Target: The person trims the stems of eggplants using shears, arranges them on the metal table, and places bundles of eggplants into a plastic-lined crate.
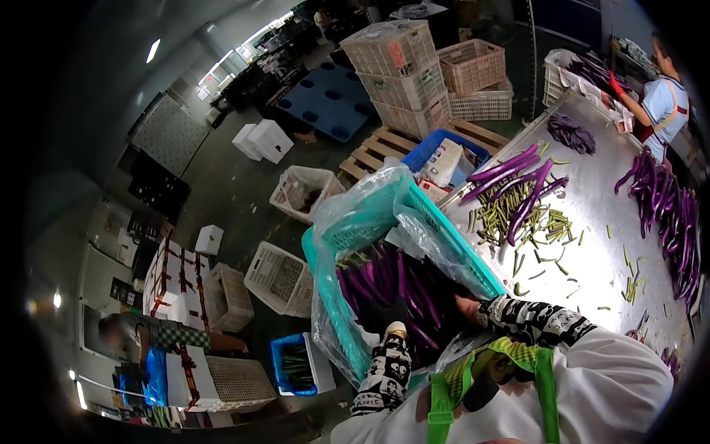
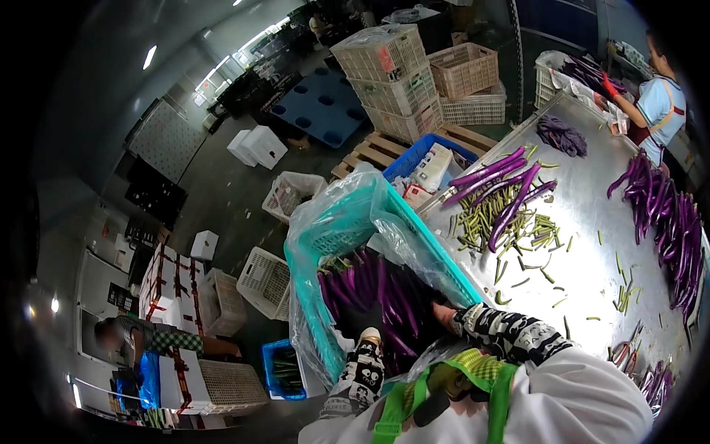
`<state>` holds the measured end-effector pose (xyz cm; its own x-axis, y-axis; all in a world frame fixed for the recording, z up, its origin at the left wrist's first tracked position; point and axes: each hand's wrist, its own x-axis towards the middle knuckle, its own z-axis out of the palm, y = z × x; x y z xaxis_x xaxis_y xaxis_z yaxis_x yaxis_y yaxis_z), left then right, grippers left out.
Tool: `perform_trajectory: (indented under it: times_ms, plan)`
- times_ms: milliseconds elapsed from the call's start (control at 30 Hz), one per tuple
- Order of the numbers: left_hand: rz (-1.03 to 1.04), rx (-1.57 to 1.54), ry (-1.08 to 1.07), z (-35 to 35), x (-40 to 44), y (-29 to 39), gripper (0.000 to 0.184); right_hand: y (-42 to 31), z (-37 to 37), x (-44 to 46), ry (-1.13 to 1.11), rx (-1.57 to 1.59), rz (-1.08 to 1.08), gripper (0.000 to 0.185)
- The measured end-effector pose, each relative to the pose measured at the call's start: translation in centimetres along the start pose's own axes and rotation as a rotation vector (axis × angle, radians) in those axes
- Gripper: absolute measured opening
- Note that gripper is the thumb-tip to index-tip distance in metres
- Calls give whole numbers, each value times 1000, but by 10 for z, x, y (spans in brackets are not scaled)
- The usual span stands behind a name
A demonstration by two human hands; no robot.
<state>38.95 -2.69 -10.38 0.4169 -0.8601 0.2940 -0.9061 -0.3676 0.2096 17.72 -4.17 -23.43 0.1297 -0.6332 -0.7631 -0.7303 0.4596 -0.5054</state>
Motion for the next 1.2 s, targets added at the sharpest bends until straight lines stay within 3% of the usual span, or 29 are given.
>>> perform_trajectory:
  times_ms: [100,167,267,467,1200]
  plan:
    - [120,-142,146,-25,11,22,68,-1,-7,4,-71,29,-19,88]
    - [243,239,124,-31,9,23,68,-3,-9,5,-115,50,-37,87]
    - [364,316,179,-19,7,26,67,-8,-11,5,-169,90,-59,86]
    - [343,135,101,2,-3,8,66,-13,-17,4,-265,144,-100,84]
    - [421,-7,-107,46,-14,-31,60,-29,-19,-6,-408,450,-232,81]
